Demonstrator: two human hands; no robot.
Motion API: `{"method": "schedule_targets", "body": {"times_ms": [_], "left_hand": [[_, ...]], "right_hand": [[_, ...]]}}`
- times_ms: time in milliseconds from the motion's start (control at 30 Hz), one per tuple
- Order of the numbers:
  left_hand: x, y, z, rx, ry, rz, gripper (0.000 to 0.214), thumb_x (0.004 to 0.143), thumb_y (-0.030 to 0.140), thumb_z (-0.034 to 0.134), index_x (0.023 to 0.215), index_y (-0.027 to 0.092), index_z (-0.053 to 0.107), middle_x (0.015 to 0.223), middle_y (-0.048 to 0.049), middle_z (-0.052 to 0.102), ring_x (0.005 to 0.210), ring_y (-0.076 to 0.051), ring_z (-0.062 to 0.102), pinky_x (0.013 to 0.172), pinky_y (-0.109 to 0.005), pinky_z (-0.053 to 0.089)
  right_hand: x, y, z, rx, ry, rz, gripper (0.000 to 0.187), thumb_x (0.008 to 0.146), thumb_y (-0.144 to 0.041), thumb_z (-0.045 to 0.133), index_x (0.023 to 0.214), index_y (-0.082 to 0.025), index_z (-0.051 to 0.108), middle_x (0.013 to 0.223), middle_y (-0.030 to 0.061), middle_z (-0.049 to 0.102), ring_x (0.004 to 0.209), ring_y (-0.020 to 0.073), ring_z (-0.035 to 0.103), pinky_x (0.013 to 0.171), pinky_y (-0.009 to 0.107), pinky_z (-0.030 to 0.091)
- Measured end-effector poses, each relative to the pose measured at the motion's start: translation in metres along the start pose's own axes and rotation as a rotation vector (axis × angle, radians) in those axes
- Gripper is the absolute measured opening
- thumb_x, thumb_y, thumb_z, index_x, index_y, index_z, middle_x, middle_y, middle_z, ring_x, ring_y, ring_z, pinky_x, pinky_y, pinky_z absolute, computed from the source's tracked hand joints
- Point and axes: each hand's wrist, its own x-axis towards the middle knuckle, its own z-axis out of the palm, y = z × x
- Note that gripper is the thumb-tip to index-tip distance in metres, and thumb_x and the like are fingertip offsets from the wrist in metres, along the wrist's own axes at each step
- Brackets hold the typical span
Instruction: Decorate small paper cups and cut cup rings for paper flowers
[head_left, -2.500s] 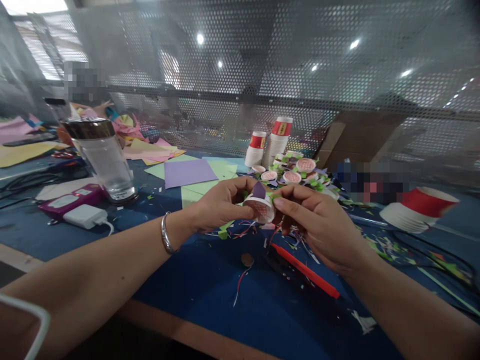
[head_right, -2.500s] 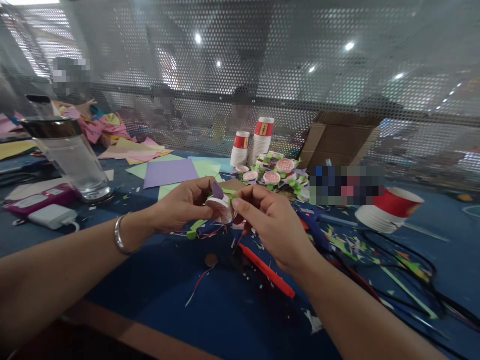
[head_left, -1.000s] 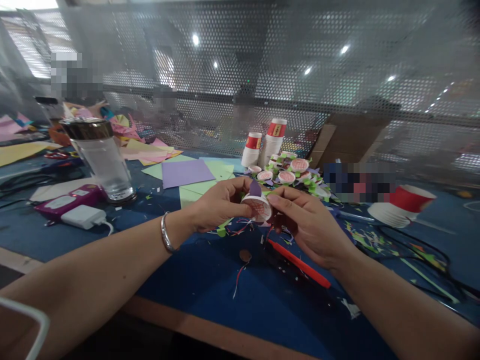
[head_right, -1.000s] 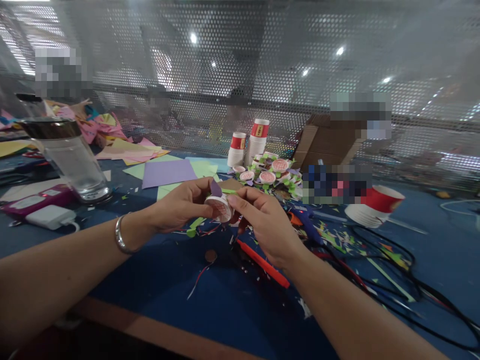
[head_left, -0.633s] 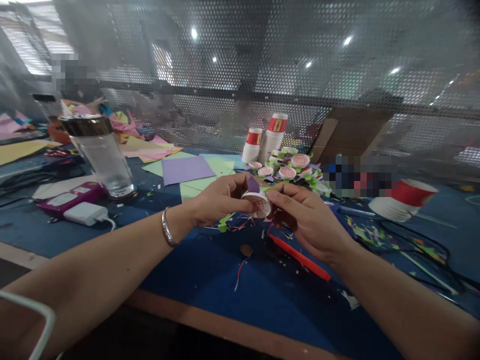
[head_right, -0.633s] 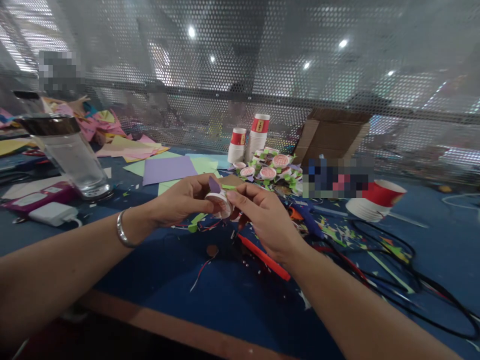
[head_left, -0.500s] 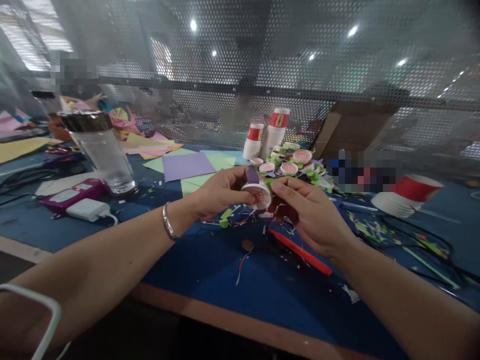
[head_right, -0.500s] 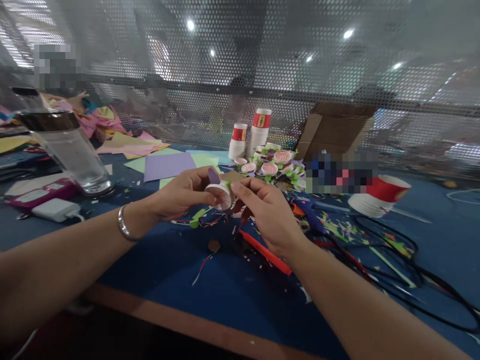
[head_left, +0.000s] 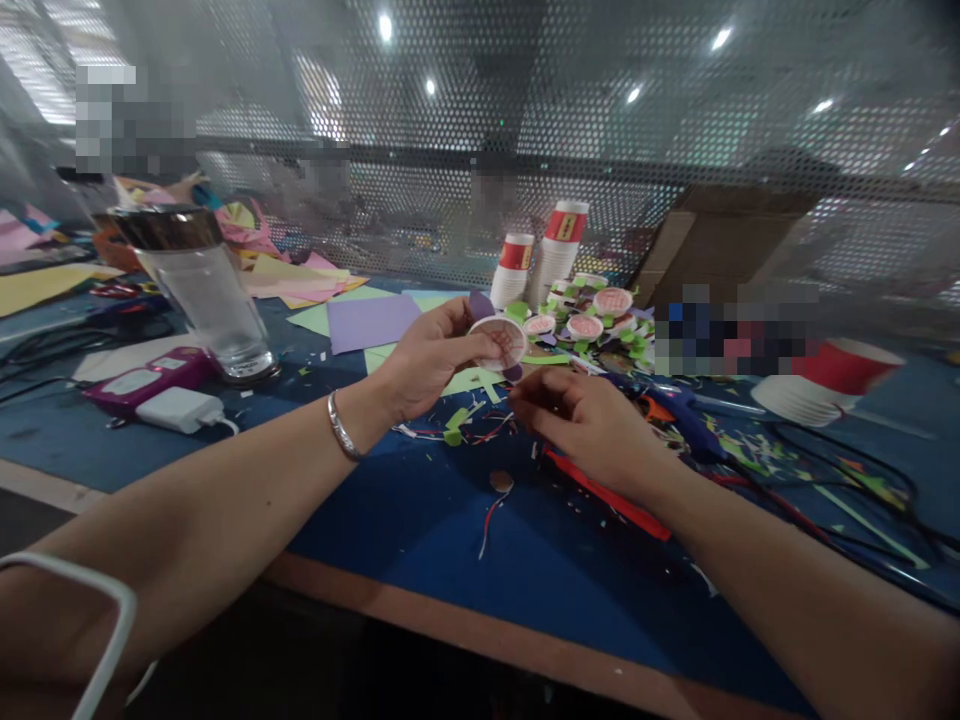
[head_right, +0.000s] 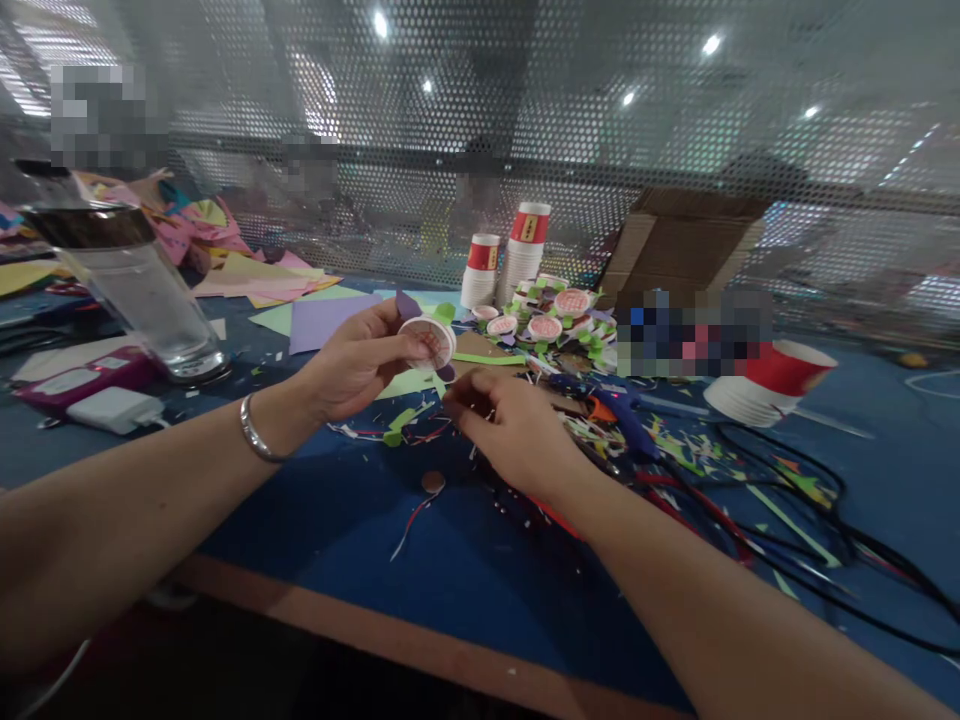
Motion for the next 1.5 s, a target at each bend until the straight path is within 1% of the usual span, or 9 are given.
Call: {"method": "schedule_targets", "body": {"times_ms": [167,367,633,833,1000,1133,1233,1367,1500], "left_hand": [[0.003,-0.001,-0.002,-0.012,0.074,0.044,0.025,0.068,0.009,0.07,0.083,0.018,0.051,0.079,0.0024,0.07,0.071,-0.011,0.068,0.073,-0.026,0.053],[0.006,-0.004,-0.005,-0.004,0.13,0.042,0.028,0.069,0.01,0.072,0.087,0.019,0.051,0.081,0.0025,0.068,0.074,-0.011,0.068,0.075,-0.026,0.053],[0.003,-0.003,-0.003,-0.035,0.111,0.03,0.029,0.069,0.009,0.071,0.089,0.018,0.052,0.081,0.002,0.071,0.074,-0.012,0.07,0.076,-0.027,0.055],[0.005,-0.005,-0.004,-0.026,0.115,0.025,0.029,0.068,0.01,0.075,0.087,0.017,0.053,0.082,0.002,0.069,0.075,-0.011,0.069,0.076,-0.026,0.055],[0.005,-0.006,-0.005,-0.028,0.119,0.011,0.028,0.069,0.01,0.073,0.087,0.017,0.053,0.083,0.0013,0.07,0.076,-0.012,0.069,0.075,-0.026,0.055],[0.006,-0.006,-0.006,-0.081,0.099,-0.024,0.027,0.068,0.009,0.073,0.087,0.016,0.055,0.084,-0.0008,0.071,0.075,-0.013,0.07,0.077,-0.028,0.055],[0.007,-0.005,-0.005,-0.132,0.085,-0.081,0.026,0.068,0.009,0.073,0.087,0.015,0.058,0.085,-0.002,0.072,0.075,-0.014,0.07,0.077,-0.03,0.055],[0.005,-0.003,-0.004,-0.13,0.073,-0.184,0.023,0.066,0.008,0.074,0.083,0.015,0.06,0.083,-0.002,0.07,0.075,-0.013,0.067,0.073,-0.028,0.052],[0.001,-0.001,-0.001,-0.12,-0.045,-0.229,0.018,0.067,0.009,0.074,0.082,0.014,0.064,0.081,-0.0023,0.07,0.075,-0.013,0.066,0.077,-0.029,0.052]], "right_hand": [[0.002,-0.015,0.01,-0.194,-0.159,-0.058,0.013,0.089,-0.018,0.06,0.095,-0.018,0.071,0.083,0.0033,0.074,0.072,0.0173,0.064,0.069,0.031,0.045],[0.007,-0.028,0.023,-0.595,-0.283,-0.216,0.02,0.09,-0.013,0.056,0.103,-0.015,0.072,0.099,0.0117,0.073,0.09,0.0242,0.066,0.078,0.034,0.045],[0.014,-0.034,0.036,-0.64,-0.3,-0.255,0.02,0.095,-0.028,0.06,0.107,-0.016,0.07,0.103,0.0091,0.073,0.088,0.0222,0.066,0.077,0.033,0.045],[0.017,-0.036,0.043,-0.667,-0.291,-0.267,0.022,0.094,-0.032,0.062,0.101,-0.014,0.072,0.102,0.0139,0.073,0.092,0.0286,0.067,0.073,0.037,0.044],[0.016,-0.031,0.044,-0.591,-0.241,-0.255,0.018,0.093,-0.018,0.055,0.093,-0.016,0.073,0.096,0.0112,0.073,0.086,0.0236,0.066,0.073,0.035,0.045],[0.012,-0.025,0.03,-0.469,-0.173,-0.212,0.016,0.091,-0.016,0.057,0.094,-0.016,0.073,0.088,0.0054,0.075,0.079,0.0174,0.066,0.073,0.03,0.047],[0.003,-0.017,0.012,-0.3,-0.12,-0.122,0.016,0.089,-0.017,0.058,0.091,-0.018,0.074,0.081,0.0013,0.075,0.069,0.0151,0.065,0.065,0.028,0.047],[-0.01,-0.004,-0.011,-0.044,-0.014,-0.009,0.016,0.091,-0.031,0.062,0.092,-0.022,0.076,0.088,0.0029,0.078,0.078,0.0196,0.069,0.069,0.033,0.051],[-0.013,0.0,-0.027,0.159,0.1,0.05,0.016,0.087,-0.035,0.071,0.096,-0.023,0.076,0.082,0.0024,0.077,0.065,0.0161,0.066,0.061,0.031,0.052]]}}
